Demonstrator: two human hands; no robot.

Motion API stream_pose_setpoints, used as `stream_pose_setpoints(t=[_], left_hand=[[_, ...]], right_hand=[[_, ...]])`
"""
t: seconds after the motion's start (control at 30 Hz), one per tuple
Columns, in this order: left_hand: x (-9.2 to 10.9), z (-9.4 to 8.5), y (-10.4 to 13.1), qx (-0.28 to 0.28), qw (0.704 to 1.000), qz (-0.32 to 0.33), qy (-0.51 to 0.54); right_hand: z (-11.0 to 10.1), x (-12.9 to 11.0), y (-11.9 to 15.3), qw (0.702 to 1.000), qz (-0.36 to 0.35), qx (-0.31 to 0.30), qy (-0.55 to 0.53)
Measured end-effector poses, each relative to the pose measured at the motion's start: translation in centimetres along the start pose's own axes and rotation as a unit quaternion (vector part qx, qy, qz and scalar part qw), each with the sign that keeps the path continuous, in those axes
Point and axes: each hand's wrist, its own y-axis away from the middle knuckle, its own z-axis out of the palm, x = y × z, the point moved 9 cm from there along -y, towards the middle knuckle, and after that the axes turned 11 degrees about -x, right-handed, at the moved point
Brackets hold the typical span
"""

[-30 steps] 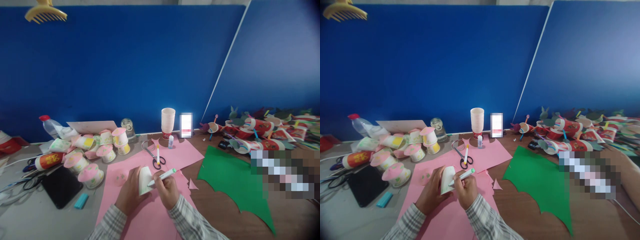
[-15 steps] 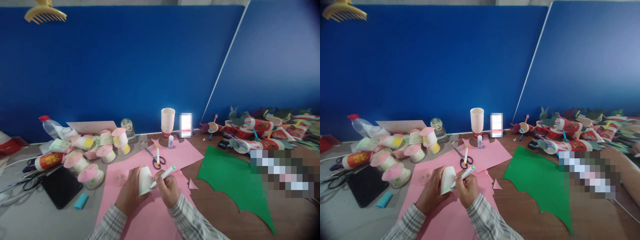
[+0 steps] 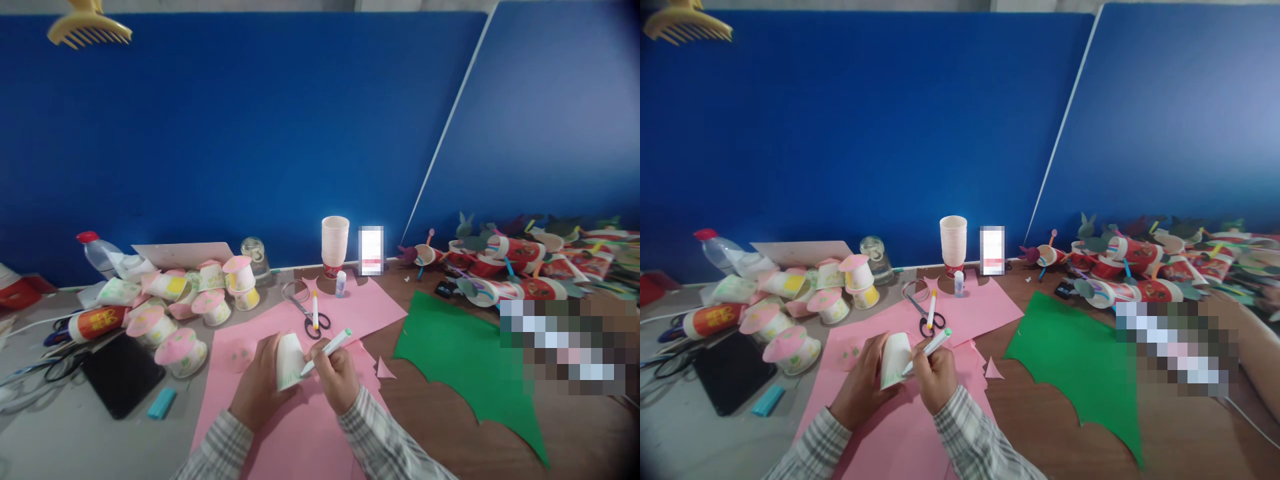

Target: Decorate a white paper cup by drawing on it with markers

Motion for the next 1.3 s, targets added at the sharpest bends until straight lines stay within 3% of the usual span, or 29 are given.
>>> stream_pose_setpoints(t=[0.3,0.87,1.3], left_hand=[[-0.1,0.2,0.0,-0.003,1.000,0.000,0.007],[0.5,-0.2,0.1,0.015,0.999,0.028,-0.018],[0.4,-0.2,0.0,0.009,1.000,0.015,-0.002]], right_hand=[[0.5,0.4,-0.1,1.000,0.007,-0.027,-0.004],[0.2,-0.1,-0.3,0.999,-0.010,-0.009,0.052],[0.3,-0.3,-0.3,0.999,-0.009,-0.009,0.052]])
